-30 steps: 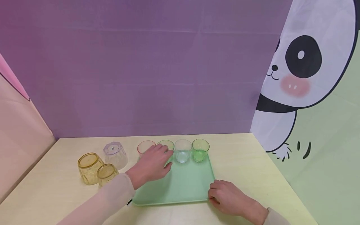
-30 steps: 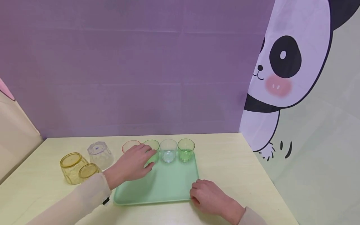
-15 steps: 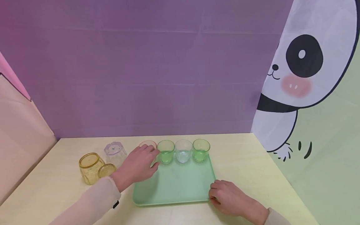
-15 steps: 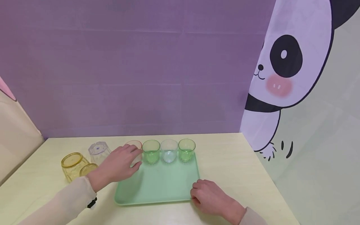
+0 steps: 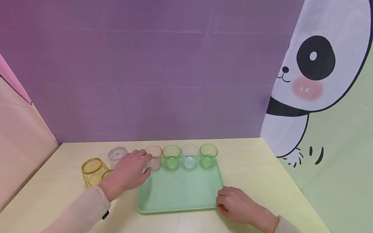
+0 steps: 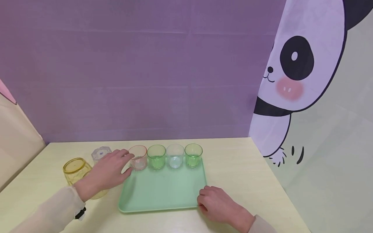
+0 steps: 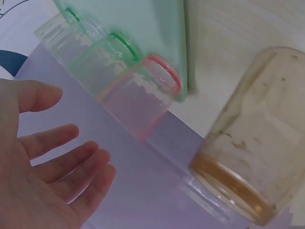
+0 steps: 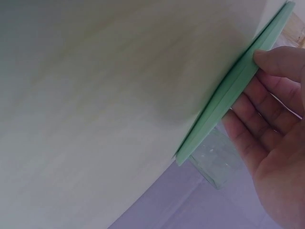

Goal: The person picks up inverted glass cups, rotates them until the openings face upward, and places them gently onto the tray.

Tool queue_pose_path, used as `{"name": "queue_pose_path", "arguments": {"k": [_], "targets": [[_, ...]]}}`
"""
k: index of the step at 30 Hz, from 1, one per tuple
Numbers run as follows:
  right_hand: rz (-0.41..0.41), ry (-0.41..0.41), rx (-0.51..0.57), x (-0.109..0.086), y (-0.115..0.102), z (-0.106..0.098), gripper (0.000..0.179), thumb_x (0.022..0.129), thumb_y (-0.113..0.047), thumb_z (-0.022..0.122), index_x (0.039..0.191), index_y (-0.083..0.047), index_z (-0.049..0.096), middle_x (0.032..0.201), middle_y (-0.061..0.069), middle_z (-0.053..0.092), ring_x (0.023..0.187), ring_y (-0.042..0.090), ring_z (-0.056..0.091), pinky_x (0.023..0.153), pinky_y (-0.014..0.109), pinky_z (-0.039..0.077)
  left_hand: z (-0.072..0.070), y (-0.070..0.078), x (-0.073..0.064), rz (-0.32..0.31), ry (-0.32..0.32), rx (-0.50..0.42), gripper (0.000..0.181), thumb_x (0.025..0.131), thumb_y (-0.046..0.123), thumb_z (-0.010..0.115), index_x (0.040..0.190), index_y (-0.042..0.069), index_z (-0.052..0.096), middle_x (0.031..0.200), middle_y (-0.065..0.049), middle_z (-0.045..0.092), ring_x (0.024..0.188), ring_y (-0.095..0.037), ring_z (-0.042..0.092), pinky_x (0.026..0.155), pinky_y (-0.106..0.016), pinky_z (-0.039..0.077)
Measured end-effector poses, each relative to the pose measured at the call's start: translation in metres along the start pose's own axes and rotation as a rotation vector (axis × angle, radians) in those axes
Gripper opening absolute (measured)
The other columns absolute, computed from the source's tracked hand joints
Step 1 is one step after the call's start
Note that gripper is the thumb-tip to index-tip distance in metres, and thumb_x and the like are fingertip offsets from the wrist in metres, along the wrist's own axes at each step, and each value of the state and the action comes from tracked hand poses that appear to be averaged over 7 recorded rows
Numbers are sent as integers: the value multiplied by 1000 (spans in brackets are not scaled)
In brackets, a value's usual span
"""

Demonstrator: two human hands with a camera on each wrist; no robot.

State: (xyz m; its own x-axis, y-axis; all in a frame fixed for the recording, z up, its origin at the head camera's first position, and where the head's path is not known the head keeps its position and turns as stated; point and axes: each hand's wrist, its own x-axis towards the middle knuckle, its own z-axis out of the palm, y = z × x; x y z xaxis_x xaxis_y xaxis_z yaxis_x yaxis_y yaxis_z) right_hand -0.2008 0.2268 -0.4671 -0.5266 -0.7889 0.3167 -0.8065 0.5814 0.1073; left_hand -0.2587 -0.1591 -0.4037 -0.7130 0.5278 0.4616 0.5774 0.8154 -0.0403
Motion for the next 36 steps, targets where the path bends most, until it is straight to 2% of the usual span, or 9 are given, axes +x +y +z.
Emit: {"name": "queue_pose_path", "arguments": {"k": [6,15,21,28,36], "targets": [[9,-18,-1,1,-1,-1,26,75,-6,81,71,-23,61,72,-17,45,69,1,43,64,14,39,-5,-12,-10,-39,-41,26,28,84,18,74,108,4,68,103,-12,64,92,-33,62,77,-50,54],[12,-27,5,0,-1,-2,26,76,-6,81,71,-22,61,72,-17,45,69,1,44,64,14,38,-10,-28,-22,-102,-90,-20,30,86,20,74,110,2,69,98,-9,63,89,-32,62,76,-50,54],[16,-30,3,1,-1,-2,25,77,-7,80,72,-22,62,72,-17,46,69,2,43,64,14,38,-13,-36,-32,-154,-139,-19,33,86,22,74,112,2,69,103,-11,63,93,-34,61,76,-54,53],[19,-26,2,1,-1,-2,25,76,-7,81,72,-22,61,72,-17,45,69,2,44,64,14,38,-12,-47,-44,-200,-180,-4,38,86,25,74,114,1,67,101,-12,62,87,-33,59,69,-51,52],[18,-22,0,0,-2,-2,26,77,-7,81,72,-23,61,72,-17,45,69,2,43,64,14,38,-12,-52,-55,-257,-227,-37,38,87,25,72,115,0,67,104,-15,63,90,-34,59,60,-52,53]]}}
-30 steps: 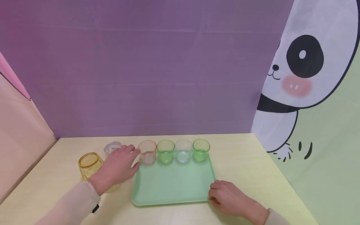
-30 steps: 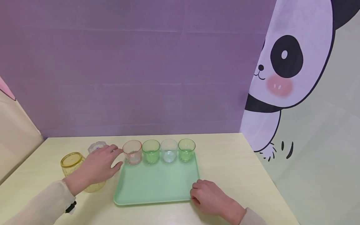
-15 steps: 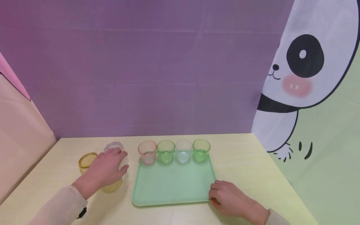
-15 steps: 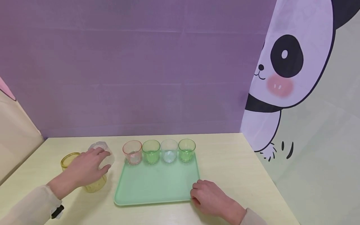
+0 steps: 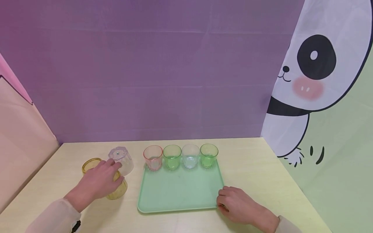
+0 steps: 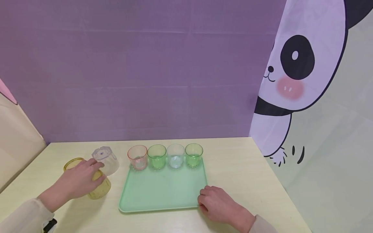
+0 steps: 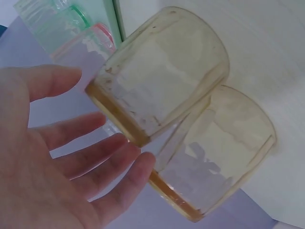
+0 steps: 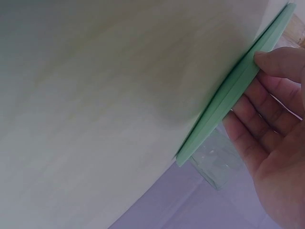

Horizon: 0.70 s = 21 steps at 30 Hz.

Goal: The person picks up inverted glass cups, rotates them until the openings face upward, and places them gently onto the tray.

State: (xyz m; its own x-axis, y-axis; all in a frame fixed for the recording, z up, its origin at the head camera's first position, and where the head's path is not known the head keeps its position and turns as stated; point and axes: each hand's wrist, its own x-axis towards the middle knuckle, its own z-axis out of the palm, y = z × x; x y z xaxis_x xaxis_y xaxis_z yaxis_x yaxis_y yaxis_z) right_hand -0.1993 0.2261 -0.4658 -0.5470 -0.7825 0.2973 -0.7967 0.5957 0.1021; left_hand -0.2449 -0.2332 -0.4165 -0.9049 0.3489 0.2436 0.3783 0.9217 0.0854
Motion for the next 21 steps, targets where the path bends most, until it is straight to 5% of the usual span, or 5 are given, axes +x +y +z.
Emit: {"name": "queue_pose_path", "arguments": {"k": [21], "targets": [[-9,16,-10,0,1,0,27,75,-6,81,71,-23,60,72,-18,45,69,1,43,64,13,37,7,-12,-2,19,-47,-53,36,85,24,74,114,3,67,95,-7,61,88,-31,62,61,-51,53]]}}
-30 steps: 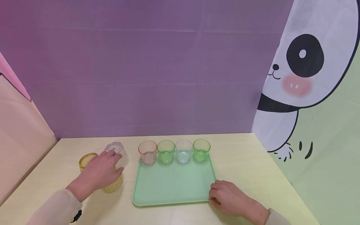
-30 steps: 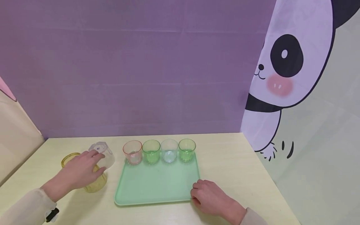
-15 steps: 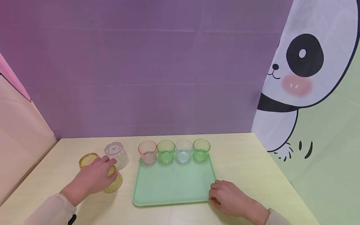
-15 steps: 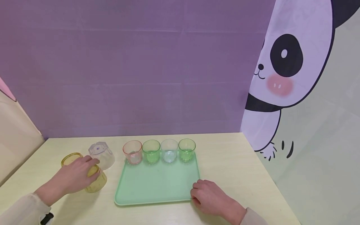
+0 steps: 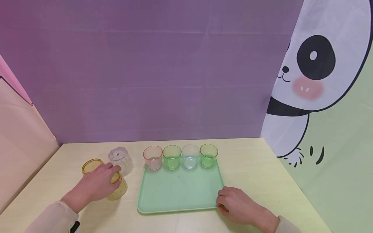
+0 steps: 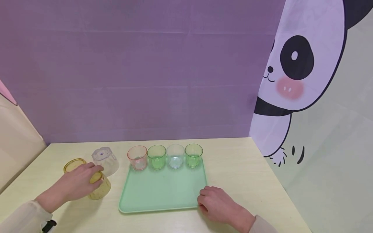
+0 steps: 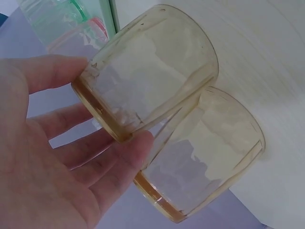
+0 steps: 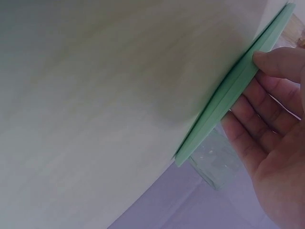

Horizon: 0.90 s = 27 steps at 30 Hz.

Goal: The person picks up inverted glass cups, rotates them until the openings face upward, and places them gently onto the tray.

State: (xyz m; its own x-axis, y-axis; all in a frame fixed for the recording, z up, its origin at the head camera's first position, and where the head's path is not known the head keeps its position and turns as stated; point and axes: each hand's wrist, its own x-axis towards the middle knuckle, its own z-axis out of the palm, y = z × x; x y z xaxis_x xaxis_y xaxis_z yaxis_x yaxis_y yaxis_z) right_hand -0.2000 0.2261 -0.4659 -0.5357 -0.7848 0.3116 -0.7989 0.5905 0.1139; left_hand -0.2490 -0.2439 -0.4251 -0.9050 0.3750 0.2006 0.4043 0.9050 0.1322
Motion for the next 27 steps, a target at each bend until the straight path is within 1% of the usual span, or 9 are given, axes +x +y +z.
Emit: {"name": "queue_pose_path", "arguments": {"k": [4,10,14,17,19,24,27], "targets": [[3,-4,-2,0,0,-1,27,75,-6,80,71,-23,59,71,-17,44,69,2,43,64,13,37,-2,1,-1,7,-4,3,38,85,24,75,115,3,67,96,-7,61,87,-31,61,61,-50,52],[23,-52,-2,1,-2,-4,26,76,-6,80,71,-22,60,71,-17,44,69,2,44,63,14,37,-8,5,-1,6,3,-4,41,84,26,77,116,3,67,100,-9,61,88,-31,61,61,-50,53],[19,-70,-22,2,-3,-5,26,76,-6,80,71,-21,59,70,-16,43,68,3,43,63,13,37,-12,6,-1,18,40,-7,40,84,26,77,115,1,68,101,-11,62,90,-35,63,64,-53,53],[12,-80,-36,4,-3,-6,26,75,-6,79,70,-21,59,69,-16,41,67,3,42,62,13,36,-14,7,-2,23,71,-4,39,85,25,75,114,0,68,103,-14,64,94,-38,63,69,-56,54],[12,-94,-36,5,-3,-7,26,76,-6,79,70,-21,59,69,-16,41,67,3,42,62,13,36,-16,7,-2,23,81,-4,38,85,24,73,114,0,68,103,-14,63,94,-39,63,71,-56,53],[39,-151,-10,8,-3,-11,22,79,-7,78,72,-21,62,70,-15,44,68,3,44,61,15,39,-19,7,0,30,101,-16,36,85,23,72,113,0,68,99,-12,63,91,-37,64,74,-54,53],[65,-168,23,10,-3,-14,20,81,-7,77,73,-21,64,71,-15,45,68,3,45,59,16,40,-21,8,1,32,109,-28,36,86,23,71,113,0,68,99,-11,63,92,-36,64,76,-54,53]]}}
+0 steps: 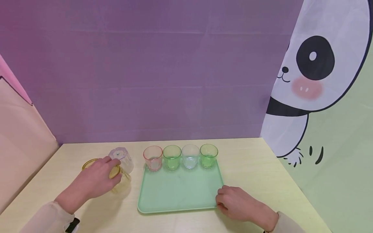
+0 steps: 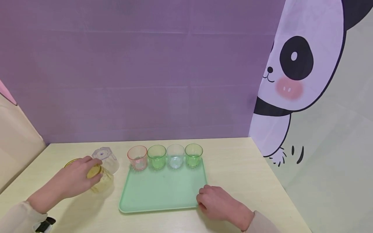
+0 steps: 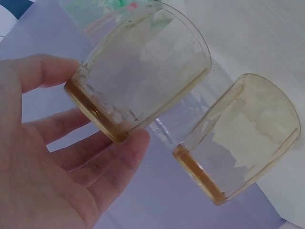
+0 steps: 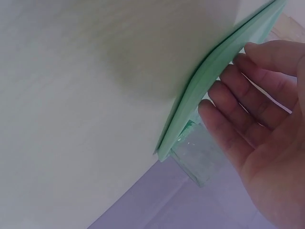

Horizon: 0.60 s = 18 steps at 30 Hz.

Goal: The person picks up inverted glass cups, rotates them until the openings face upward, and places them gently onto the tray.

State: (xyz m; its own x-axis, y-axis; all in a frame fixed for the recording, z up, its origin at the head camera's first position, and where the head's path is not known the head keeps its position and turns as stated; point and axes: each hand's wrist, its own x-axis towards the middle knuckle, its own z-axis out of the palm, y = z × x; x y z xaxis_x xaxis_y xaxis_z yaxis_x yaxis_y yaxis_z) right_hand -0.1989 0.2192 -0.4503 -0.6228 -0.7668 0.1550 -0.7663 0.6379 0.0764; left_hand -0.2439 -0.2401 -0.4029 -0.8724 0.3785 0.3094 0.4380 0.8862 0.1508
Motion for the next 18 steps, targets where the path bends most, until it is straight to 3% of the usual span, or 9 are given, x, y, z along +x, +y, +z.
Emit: {"name": "queue_pose_path", "arguments": {"k": [8,18], "targets": [[21,37,87,6,-1,-3,16,86,-8,74,78,-20,67,81,-15,53,76,2,50,64,15,43,-4,6,1,-3,44,-46,33,87,23,70,114,2,68,104,-13,66,95,-37,65,75,-54,53],[90,165,145,12,-4,-3,7,88,-12,76,90,-18,71,96,-11,59,88,6,57,69,19,50,-1,12,-3,-28,79,-138,34,91,22,67,118,3,66,114,-14,66,107,-40,63,85,-58,51]]}}
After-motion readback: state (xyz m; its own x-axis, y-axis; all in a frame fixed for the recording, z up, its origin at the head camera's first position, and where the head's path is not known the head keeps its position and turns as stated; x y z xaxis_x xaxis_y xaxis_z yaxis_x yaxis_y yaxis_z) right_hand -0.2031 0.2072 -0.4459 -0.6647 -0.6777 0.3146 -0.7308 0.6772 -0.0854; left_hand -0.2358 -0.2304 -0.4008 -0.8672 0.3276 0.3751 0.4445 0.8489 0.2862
